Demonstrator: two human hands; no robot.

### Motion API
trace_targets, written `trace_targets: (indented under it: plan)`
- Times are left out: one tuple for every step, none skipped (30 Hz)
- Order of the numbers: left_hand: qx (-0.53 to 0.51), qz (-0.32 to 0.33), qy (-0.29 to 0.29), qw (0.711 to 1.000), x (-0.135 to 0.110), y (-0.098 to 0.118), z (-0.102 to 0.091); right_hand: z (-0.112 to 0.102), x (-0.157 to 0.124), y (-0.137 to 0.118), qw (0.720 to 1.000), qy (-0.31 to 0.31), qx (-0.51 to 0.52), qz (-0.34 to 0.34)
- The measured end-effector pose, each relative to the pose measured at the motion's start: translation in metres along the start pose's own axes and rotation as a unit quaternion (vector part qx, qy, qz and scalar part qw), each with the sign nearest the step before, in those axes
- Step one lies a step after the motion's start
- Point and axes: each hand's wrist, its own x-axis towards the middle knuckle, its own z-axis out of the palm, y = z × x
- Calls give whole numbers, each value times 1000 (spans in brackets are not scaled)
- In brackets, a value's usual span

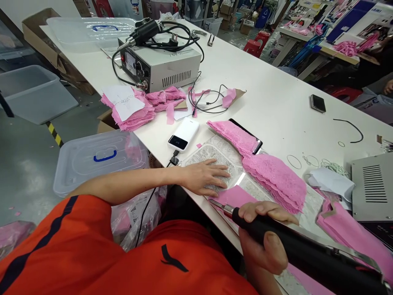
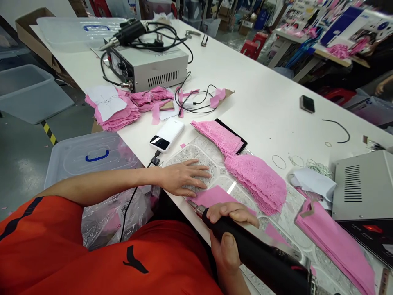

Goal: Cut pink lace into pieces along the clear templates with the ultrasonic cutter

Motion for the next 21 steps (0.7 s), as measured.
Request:
trace_targets:
  plan:
    - [-2, 0, 1, 1000, 0, 0, 0, 2, 0, 0, 1000, 1, 12, -15]
    - [-3, -1, 2, 1000, 0, 0, 0, 4, 1, 0, 999, 0, 25, -28]
    - [-3, -2, 1, 1000, 0, 0, 0, 5, 1, 0, 999, -3, 37, -35]
    - [-3, -2, -1, 1000, 0, 0, 0, 7, 1, 0, 998, -7, 45, -37]
    - [-2, -2, -4, 1000, 0, 0, -1, 8, 1, 0, 998, -9, 51, -37]
    - [-2, -1, -6, 1000, 0, 0, -1, 8, 2, 0, 998, -11, 55, -37]
    - [-1, -1, -7, 1000, 0, 0, -1, 8, 2, 0, 998, -12, 58, -36]
    - [-1, 0, -8, 1000, 0, 0, -1, 8, 2, 0, 997, -13, 59, -36]
    - [-1, 0, -7, 1000, -1, 0, -2, 8, 2, 0, 997, -15, 60, -38]
    - [-1, 0, -5, 1000, -1, 0, -2, 8, 2, 0, 997, -16, 59, -39]
    - [-2, 0, -2, 1000, -1, 0, -2, 8, 2, 0, 997, -17, 57, -40]
    - [-3, 1, 1, 1000, -1, 0, -2, 8, 2, 0, 998, -18, 53, -41]
    - [-3, 2, 4, 1000, -1, 0, -2, 8, 3, 1, 998, -19, 49, -44]
    - [-4, 3, 6, 1000, -1, 0, -2, 8, 3, 1, 998, -19, 44, -46]
    - [-3, 4, 5, 1000, -1, 0, -1, 8, 3, 1, 998, -18, 39, -47]
    - [-2, 5, 4, 1000, -1, 0, -1, 9, 3, 1, 998, -16, 34, -49]
    - [0, 5, 3, 1000, -1, -1, -1, 9, 3, 1, 998, -13, 30, -50]
    - [1, 6, 3, 1000, -1, -1, 0, 8, 4, 0, 998, -9, 28, -51]
    - [2, 7, 3, 1000, 0, -1, 0, 8, 4, -1, 998, -2, 27, -50]
    - [2, 8, 4, 1000, 0, -1, 0, 7, 5, -2, 999, 6, 28, -46]
    - [1, 10, 7, 1000, 0, -1, -1, 6, 5, -4, 998, 15, 30, -44]
